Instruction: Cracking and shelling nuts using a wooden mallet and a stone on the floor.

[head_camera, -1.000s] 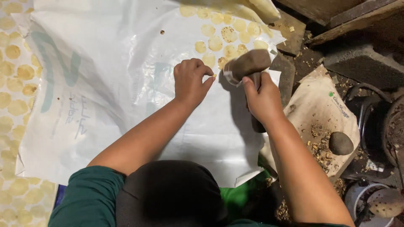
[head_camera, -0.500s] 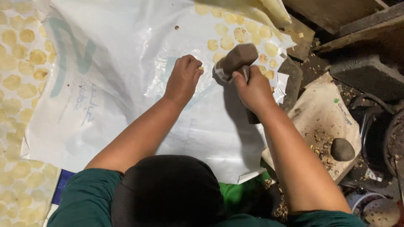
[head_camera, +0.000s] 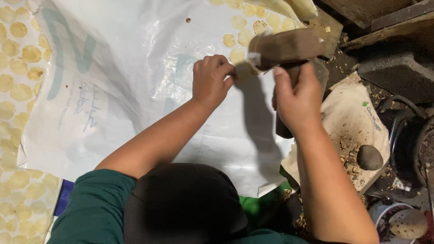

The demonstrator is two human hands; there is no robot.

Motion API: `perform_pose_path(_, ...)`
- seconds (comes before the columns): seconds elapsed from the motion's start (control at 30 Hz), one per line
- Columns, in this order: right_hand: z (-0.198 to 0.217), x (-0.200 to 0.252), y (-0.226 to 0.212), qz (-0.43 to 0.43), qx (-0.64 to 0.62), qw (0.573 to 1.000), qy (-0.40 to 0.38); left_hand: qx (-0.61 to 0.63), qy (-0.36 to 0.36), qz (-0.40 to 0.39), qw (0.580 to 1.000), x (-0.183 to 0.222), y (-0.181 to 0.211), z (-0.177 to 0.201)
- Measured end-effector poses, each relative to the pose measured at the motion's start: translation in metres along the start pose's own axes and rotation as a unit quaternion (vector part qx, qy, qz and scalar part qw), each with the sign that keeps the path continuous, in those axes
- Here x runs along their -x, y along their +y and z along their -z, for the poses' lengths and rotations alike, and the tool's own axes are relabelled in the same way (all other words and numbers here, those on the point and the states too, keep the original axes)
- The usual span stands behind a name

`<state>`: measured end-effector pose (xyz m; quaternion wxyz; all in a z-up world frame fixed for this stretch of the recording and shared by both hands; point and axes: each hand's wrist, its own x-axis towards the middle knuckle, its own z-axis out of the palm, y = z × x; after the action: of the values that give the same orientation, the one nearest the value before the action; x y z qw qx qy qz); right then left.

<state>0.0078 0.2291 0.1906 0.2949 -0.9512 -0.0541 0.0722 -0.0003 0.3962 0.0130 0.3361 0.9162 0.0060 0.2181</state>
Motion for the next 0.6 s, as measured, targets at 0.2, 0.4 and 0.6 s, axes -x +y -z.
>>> perform_pose_path(0.2,-0.026,0.009,0.017,0.231,-0.194,0.941,0.152,-0.054,0.014,-0.062,0.997,-0.002,-0.008,0.006)
perform_pose_path(0.4,-0.068,-0.016,0.035,-0.003,0.101,0.991,-0.090,-0.079,0.010,-0.025,0.997,0.007,-0.029,0.018)
perform_pose_path(0.6,-0.028,-0.010,0.012,0.040,0.066,0.997,-0.006,-0.104,-0.014,-0.029,0.994,0.011,-0.018,0.024)
